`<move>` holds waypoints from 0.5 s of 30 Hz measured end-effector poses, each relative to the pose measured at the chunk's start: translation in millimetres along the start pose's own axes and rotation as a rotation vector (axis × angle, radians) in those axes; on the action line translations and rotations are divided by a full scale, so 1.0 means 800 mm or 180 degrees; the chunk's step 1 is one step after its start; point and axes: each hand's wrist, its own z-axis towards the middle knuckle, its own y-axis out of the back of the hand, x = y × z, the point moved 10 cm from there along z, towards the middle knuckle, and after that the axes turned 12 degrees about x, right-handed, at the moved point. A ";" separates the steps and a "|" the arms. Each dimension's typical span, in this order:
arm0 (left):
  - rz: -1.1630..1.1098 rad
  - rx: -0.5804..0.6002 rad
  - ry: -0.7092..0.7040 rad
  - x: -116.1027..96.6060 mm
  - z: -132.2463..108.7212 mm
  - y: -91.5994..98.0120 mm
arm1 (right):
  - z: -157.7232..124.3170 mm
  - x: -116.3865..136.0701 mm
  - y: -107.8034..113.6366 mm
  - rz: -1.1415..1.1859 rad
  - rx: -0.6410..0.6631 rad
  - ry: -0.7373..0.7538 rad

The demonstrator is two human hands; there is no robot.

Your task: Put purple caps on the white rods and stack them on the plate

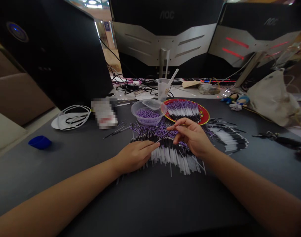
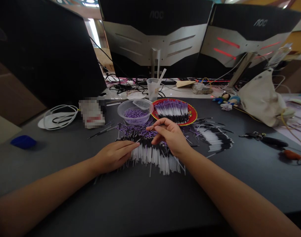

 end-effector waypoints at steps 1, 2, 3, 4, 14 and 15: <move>-0.0002 -0.0001 0.0003 0.000 0.000 0.000 | 0.000 -0.001 -0.001 -0.0023 0.0014 -0.0015; -0.0009 -0.0006 -0.0007 0.000 -0.001 0.000 | 0.000 -0.001 -0.003 -0.0059 0.0022 -0.0036; -0.0022 0.0010 -0.0022 0.000 -0.001 0.000 | 0.000 -0.002 -0.005 -0.0108 0.0026 -0.0061; -0.0038 0.0027 -0.0032 0.000 -0.001 -0.001 | 0.000 -0.004 -0.007 -0.0161 0.0033 -0.0091; -0.0102 -0.0116 0.0108 0.002 -0.001 0.001 | 0.000 -0.037 -0.052 -0.0489 0.0764 -0.0511; -0.0107 -0.0142 0.0142 0.004 -0.001 0.001 | 0.000 -0.039 -0.051 -0.0548 0.0769 -0.0560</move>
